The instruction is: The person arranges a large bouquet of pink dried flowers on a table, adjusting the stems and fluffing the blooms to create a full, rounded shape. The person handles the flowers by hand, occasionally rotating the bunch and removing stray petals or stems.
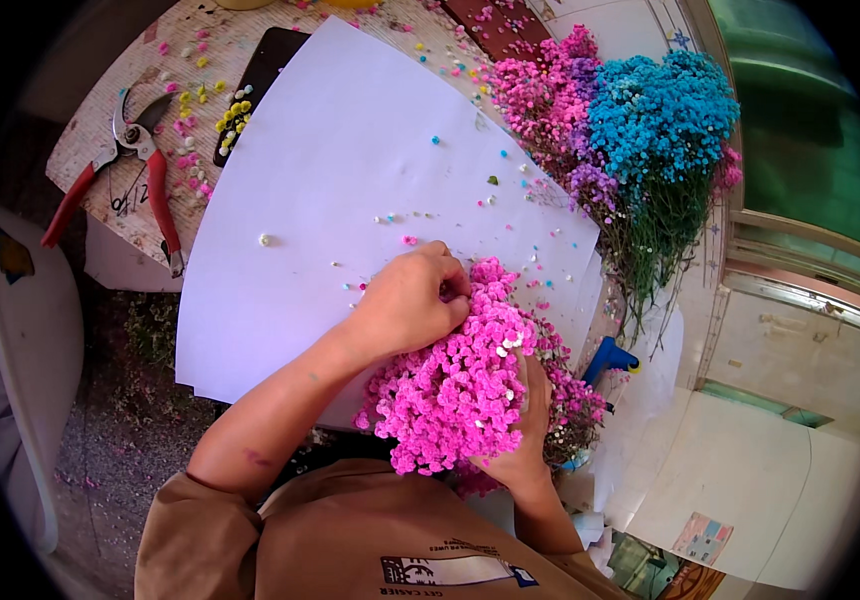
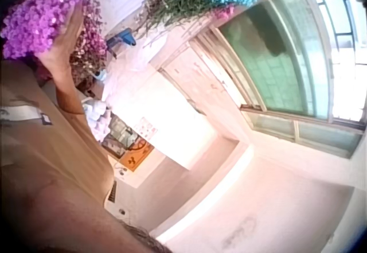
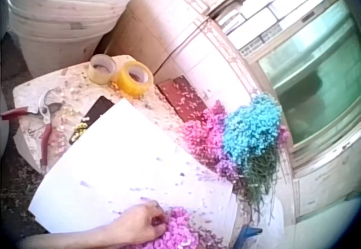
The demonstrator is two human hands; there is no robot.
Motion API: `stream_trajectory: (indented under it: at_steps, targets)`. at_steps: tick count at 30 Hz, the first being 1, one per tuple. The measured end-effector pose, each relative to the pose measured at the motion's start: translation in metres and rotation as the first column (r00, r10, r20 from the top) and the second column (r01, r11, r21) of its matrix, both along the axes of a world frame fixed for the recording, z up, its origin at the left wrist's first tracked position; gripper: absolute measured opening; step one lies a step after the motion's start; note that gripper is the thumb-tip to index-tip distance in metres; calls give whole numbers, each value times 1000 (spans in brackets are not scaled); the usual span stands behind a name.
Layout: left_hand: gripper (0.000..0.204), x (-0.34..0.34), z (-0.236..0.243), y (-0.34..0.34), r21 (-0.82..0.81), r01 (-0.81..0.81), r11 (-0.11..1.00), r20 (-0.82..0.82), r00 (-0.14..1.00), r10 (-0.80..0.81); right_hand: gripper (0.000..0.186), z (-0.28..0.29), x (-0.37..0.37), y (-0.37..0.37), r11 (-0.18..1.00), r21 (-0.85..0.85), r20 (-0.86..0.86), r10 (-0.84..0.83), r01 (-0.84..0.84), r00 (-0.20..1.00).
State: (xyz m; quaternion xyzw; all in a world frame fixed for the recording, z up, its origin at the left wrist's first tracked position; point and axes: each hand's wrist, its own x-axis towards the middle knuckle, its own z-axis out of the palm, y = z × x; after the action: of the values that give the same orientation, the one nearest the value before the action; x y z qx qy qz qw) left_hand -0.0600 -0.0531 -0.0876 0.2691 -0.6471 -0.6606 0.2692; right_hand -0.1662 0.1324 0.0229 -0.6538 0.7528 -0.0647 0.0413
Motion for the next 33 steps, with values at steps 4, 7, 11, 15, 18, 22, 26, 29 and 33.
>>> stream_trajectory:
  at_steps: [4, 7, 11, 15, 18, 22, 26, 29, 33]
  targets:
    - [16, -1, -2, 0, -24, 7, 1000, -32, 999, -7, 103, 1, 1, -1, 1000, -1, 10, 3, -3, 1000]
    - [16, -2, -4, -2, 1, 26, 1000, -56, 998, -26, 104, 0, 0, 0, 1000, -7, -14, 23, -23, 1000]
    - [14, 1, 4, -4, 168, 36, 985, -113, 993, -17, 104, -2, -1, 1, 1000, -12, -11, 20, -20, 1000]
    - [23, 17, 2, -8, 617, 102, 780, -307, 944, 119, 98, -3, -1, 0, 1000, -27, -6, 2, -2, 1000]
    - [28, 36, 37, -8, 683, 127, 719, -340, 927, 159, 97, 1, 4, -5, 999, -29, 9, -19, 19, 1000]
    - [22, 47, 56, 3, 564, 190, 804, -367, 929, 38, 94, 1, 4, -5, 1000, -28, -19, -13, 13, 1000]
    - [17, 40, 73, 21, 54, 21, 998, -115, 993, -15, 93, -1, 2, -1, 1000, -9, -42, -23, 22, 999]
    - [17, 27, 74, 29, -156, -112, 981, -74, 992, 102, 93, -2, 2, -2, 1000, -8, -40, -17, 17, 999]
    - [12, 16, 67, 33, -241, -186, 952, -101, 981, 166, 96, -4, 2, 2, 998, -57, -35, -6, 4, 999]
